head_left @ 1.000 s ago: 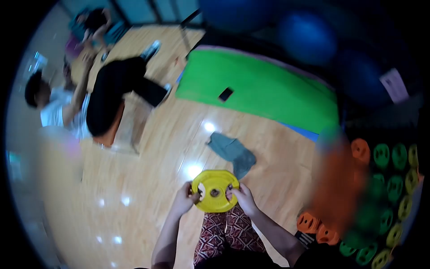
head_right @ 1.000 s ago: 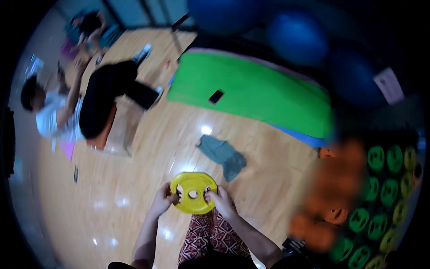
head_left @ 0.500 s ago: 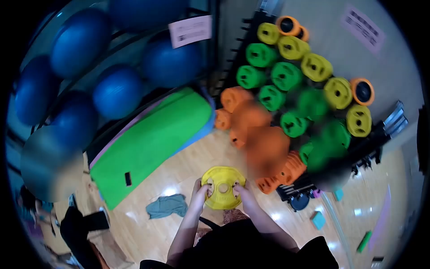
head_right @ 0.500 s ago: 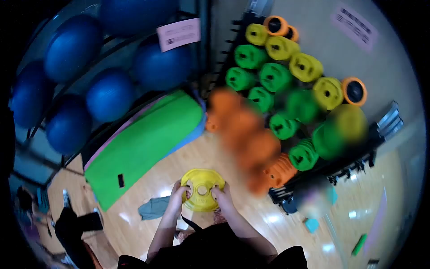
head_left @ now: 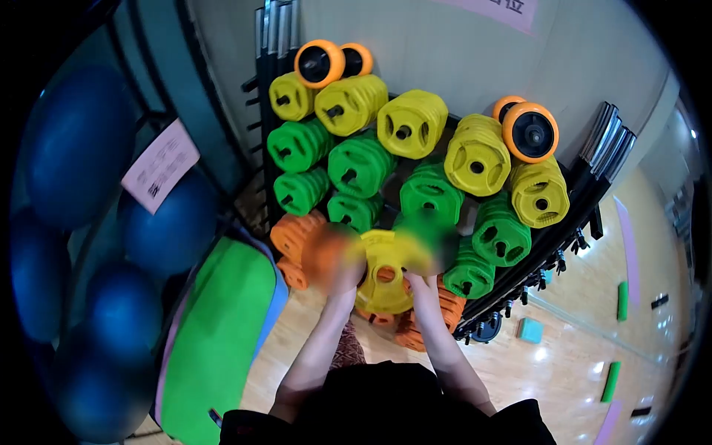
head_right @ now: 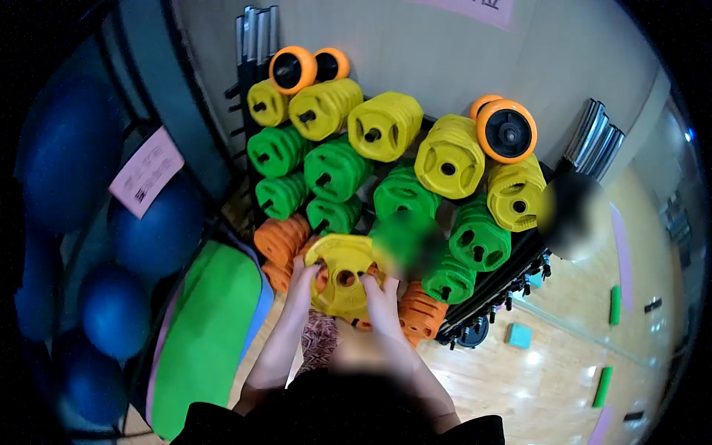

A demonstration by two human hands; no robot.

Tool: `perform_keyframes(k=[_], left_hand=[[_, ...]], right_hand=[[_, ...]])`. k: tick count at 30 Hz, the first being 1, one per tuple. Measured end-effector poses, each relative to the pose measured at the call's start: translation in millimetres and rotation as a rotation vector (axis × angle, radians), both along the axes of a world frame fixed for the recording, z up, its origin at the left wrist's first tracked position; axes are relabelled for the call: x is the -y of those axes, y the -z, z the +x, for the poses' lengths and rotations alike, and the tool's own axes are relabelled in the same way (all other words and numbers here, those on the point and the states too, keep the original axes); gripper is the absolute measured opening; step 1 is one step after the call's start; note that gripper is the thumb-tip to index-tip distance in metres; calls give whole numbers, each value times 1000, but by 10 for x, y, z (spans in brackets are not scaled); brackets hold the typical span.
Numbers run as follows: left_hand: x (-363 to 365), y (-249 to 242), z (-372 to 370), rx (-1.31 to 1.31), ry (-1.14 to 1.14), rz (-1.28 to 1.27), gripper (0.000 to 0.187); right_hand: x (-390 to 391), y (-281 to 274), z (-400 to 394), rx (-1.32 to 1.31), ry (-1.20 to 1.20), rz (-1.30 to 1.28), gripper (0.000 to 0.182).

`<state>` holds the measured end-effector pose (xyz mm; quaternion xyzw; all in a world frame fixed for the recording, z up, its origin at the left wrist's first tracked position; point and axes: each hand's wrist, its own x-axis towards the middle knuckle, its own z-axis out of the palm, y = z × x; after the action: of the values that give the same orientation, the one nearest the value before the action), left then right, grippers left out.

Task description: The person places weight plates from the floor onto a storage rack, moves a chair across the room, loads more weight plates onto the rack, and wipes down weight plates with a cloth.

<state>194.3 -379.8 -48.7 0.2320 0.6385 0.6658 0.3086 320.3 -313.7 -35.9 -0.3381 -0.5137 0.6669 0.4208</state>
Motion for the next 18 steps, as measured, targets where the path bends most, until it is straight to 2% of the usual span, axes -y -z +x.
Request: perform_keyframes(k=[2,4,5,6,8,9,11,12,13,15,18], left_hand=[[-470,-76,-379,31,92,31,42],[-1002,135,-752,-3,5,280,12],[-926,-717,-728,-1,154,70,45],[-1144,-688,-908,-104,216,113,45],[-1634,-544,-1130,-472,23,244,25],[-1780,-676,-1190,-472,59,253,25],[-1972,-892,-1254,-89,221,424,39],[-2097,-874,-1330,-173,255,348,47],[-2186,-878,-1387,-246,253,338,49],[-2371,-745,-1526,-374,248,335,52],[-2468,-669,-1592,-319,259,338,54]], right_hand=[[-330,-104,-382,1,76,67,44],[-592,-415,-655,116,77,222,45],[-823,-431,-777,158,46,187,49],[-1006,-465,-922,155,83,187,49],[-1286,-549,-1172,226,327,395,53],[-1446,-545,-1272,290,387,423,58],[-1665,-567,-1455,340,544,530,60],[-1720,-599,-1523,359,610,549,59],[-1775,-605,-1549,298,500,485,67],[-1889,-521,-1675,333,566,535,66],[-1964,-458,-1746,413,617,606,66]])
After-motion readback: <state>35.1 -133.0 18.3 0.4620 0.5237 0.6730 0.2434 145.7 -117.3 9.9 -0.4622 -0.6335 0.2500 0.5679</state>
